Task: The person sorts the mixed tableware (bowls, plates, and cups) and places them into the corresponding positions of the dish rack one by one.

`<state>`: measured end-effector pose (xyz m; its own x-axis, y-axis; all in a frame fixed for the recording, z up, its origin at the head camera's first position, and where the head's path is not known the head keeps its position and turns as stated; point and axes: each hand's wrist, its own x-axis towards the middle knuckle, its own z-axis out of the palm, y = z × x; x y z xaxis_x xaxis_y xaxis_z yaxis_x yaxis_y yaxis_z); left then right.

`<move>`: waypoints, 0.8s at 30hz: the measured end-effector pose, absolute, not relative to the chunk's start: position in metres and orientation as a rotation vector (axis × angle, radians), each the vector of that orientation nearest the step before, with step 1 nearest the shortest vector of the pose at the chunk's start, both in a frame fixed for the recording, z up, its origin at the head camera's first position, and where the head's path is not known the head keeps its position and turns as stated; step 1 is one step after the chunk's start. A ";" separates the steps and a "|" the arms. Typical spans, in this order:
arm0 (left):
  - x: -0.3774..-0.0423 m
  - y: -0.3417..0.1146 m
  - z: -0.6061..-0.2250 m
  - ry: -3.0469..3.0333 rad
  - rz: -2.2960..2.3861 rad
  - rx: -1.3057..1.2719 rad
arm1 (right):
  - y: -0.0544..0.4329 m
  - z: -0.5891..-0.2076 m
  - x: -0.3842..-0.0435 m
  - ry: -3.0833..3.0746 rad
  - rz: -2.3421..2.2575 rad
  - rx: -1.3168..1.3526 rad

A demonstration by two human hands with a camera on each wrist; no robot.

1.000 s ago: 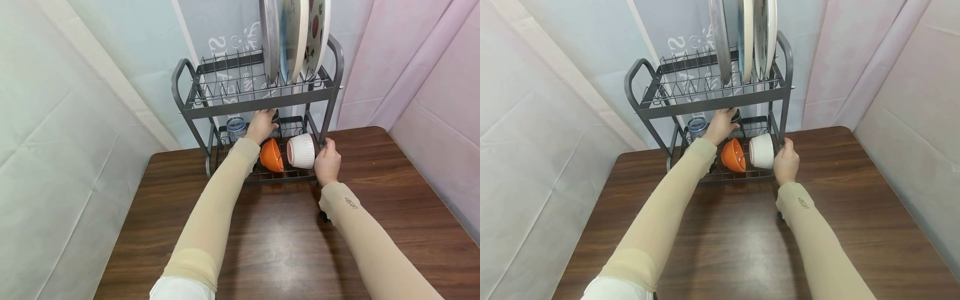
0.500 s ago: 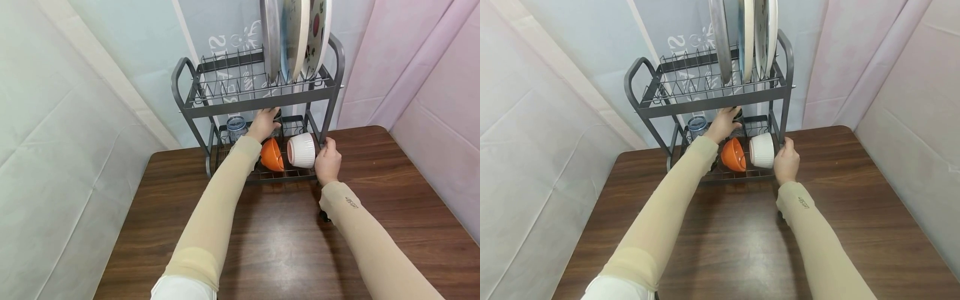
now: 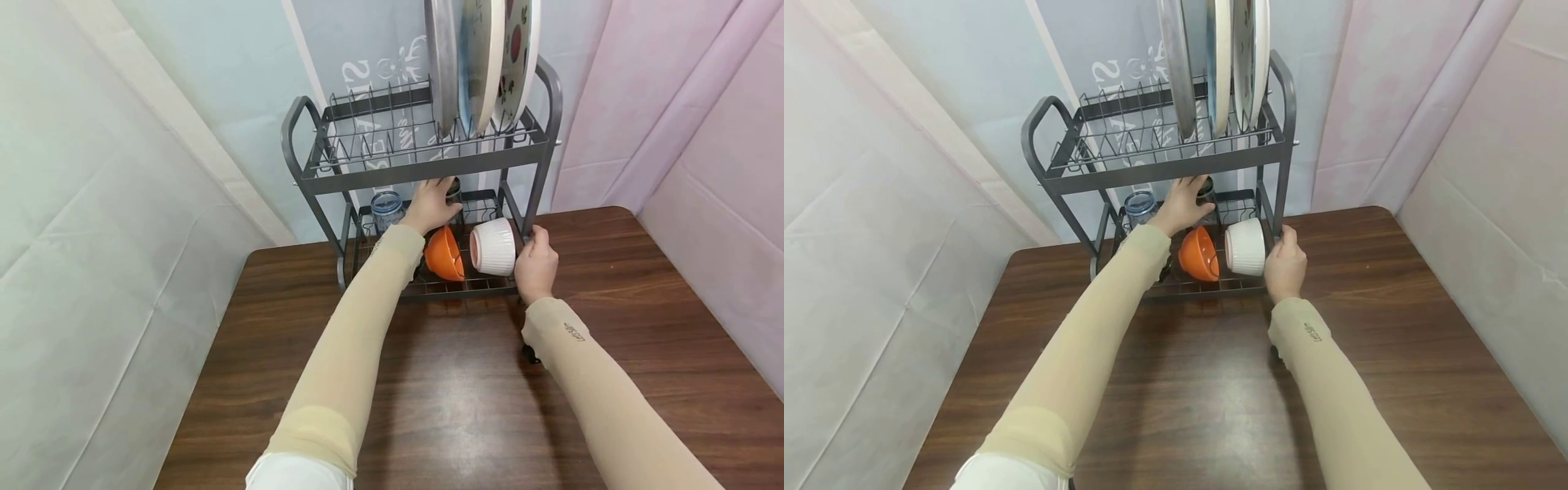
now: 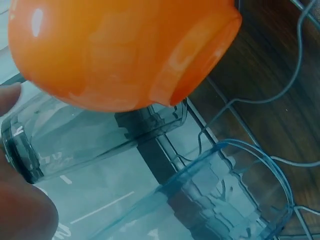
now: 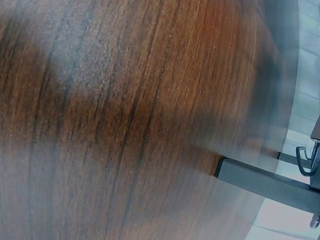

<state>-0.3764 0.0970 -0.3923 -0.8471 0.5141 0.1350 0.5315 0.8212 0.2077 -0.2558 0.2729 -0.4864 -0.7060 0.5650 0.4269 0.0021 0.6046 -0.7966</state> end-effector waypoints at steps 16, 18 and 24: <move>-0.362 0.075 -0.387 -2.883 -0.474 -0.956 | 0.274 -0.488 -0.256 -2.157 1.042 -0.472; -0.358 0.071 -0.385 -2.901 -0.473 -0.976 | 0.274 -0.489 -0.257 -2.156 1.041 -0.474; -0.344 0.058 -0.382 -2.919 -0.490 -1.065 | 0.274 -0.490 -0.259 -2.148 1.037 -0.474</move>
<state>-0.3437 0.0585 -0.3816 -0.7707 0.6291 0.1013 0.6277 0.7221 0.2909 -0.2585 0.2741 -0.4900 -0.6917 0.5808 0.4292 0.0252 0.6134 -0.7894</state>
